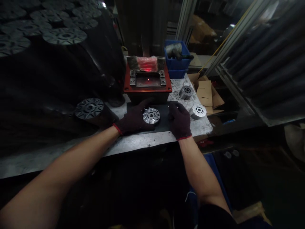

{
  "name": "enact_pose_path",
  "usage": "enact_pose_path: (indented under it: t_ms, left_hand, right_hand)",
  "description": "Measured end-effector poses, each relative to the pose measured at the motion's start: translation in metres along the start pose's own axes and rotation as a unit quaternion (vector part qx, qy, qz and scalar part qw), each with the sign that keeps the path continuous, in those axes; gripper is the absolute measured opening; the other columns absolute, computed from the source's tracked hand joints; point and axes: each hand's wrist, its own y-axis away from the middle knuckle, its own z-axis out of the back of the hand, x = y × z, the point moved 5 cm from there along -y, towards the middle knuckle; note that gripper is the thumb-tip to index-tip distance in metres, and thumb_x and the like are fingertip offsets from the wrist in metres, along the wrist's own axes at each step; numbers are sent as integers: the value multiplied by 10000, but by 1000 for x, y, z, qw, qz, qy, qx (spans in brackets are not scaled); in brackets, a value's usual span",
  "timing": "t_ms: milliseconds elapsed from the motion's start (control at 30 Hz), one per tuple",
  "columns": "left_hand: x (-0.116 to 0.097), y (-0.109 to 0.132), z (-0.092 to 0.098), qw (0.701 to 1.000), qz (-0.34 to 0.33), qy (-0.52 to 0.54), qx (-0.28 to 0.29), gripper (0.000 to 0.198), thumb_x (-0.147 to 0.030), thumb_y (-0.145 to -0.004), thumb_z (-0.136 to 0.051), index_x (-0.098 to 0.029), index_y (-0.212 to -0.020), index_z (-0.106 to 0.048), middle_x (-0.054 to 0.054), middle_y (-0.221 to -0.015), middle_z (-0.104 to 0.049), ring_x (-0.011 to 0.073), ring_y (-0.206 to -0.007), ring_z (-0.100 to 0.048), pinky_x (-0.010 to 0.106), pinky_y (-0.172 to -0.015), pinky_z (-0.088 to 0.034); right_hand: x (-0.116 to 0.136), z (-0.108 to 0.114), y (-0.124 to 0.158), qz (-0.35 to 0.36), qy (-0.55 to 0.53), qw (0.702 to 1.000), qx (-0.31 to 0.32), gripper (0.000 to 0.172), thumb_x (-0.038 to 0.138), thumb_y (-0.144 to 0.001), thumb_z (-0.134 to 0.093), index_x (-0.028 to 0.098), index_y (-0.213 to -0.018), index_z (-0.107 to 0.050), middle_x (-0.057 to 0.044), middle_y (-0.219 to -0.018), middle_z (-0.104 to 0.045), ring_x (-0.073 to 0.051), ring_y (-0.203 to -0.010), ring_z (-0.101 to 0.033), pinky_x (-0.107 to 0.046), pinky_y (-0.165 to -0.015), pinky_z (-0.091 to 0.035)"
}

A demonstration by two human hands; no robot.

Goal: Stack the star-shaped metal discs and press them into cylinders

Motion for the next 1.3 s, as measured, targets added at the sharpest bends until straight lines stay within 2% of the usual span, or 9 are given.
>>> enact_pose_path:
  t_ms: [100, 200, 367, 533, 700, 767, 1033, 1200, 1300]
  left_hand:
    - [3, -1, 0, 1000, -3, -11, 3, 1302, -426, -631, -1036, -252, -1762, -415, 105, -1687, -613, 379, -1491, -642, 489, -1261, -535]
    - [3, -1, -1, 1000, 4, -28, 1, 1286, -430, -642, -1020, -241, -1763, -419, 112, -1634, -661, 375, -1452, -674, 479, -1230, -559]
    - [0, 0, -3, 999, 9, -46, -15, 1245, -404, -658, -1009, -259, -1758, -445, 105, -1594, -696, 373, -1425, -698, 480, -1220, -567]
    - [1, 0, -3, 999, 18, -39, -12, 1250, -384, -659, -1019, -280, -1766, -445, 89, -1556, -728, 370, -1373, -733, 479, -1190, -597]
    - [-1, 0, -1, 999, 7, -42, -4, 1245, -376, -656, -1022, -287, -1757, -449, 88, -1577, -718, 379, -1386, -728, 496, -1166, -607]
    - [-1, 1, -1, 999, 2, -33, -4, 1230, -382, -666, -1017, -265, -1753, -452, 101, -1577, -716, 378, -1385, -727, 499, -1164, -607]
    - [-3, 1, -1, 999, -8, -34, -13, 1199, -373, -678, -1007, -236, -1744, -475, 110, -1561, -724, 383, -1382, -725, 483, -1205, -580]
    - [-3, 0, -1, 999, -7, -33, -18, 1178, -401, -696, -989, -233, -1742, -472, 108, -1560, -723, 373, -1380, -727, 484, -1188, -595]
    - [-4, 0, -2, 999, 7, -40, -12, 1201, -379, -683, -1003, -241, -1749, -465, 107, -1556, -727, 387, -1384, -725, 499, -1190, -599]
  right_hand:
    - [-12, -5, 18, -10, -12, 1000, 23, 429, 519, -1067, -535, 217, -1188, -813, -114, -1035, -811, -243, -896, -735, -393, -800, -612]
    - [-9, -19, 17, -2, -25, 998, 54, 478, 497, -1108, -433, 230, -1087, -828, -94, -1024, -841, -258, -974, -779, -406, -892, -626]
    - [9, -28, 11, 64, 98, 987, 107, 438, 361, -1107, -444, 206, -1002, -839, -120, -1072, -871, -284, -1023, -808, -408, -935, -606]
    - [44, -25, -2, 198, 276, 913, 226, 332, 287, -1096, -538, 162, -1115, -844, -174, -1155, -864, -318, -1084, -798, -415, -967, -568]
    - [67, -24, -29, 237, 276, 855, 369, 246, 272, -1065, -625, 196, -960, -835, -90, -963, -849, -235, -852, -750, -333, -785, -469]
    - [66, -23, -35, 226, 261, 860, 376, 256, 280, -1053, -631, 199, -903, -822, -72, -920, -838, -215, -809, -722, -323, -746, -427]
    - [31, -13, -33, 79, 163, 935, 304, 275, 323, -1032, -647, 186, -931, -863, -55, -916, -851, -213, -839, -737, -307, -756, -448]
    - [39, -18, -28, 96, 203, 926, 303, 281, 294, -1061, -627, 191, -973, -873, -67, -982, -868, -231, -895, -764, -317, -803, -483]
    - [54, -24, -17, 129, 303, 889, 319, 297, 241, -1078, -592, 161, -1065, -877, -135, -1061, -870, -290, -995, -793, -368, -897, -538]
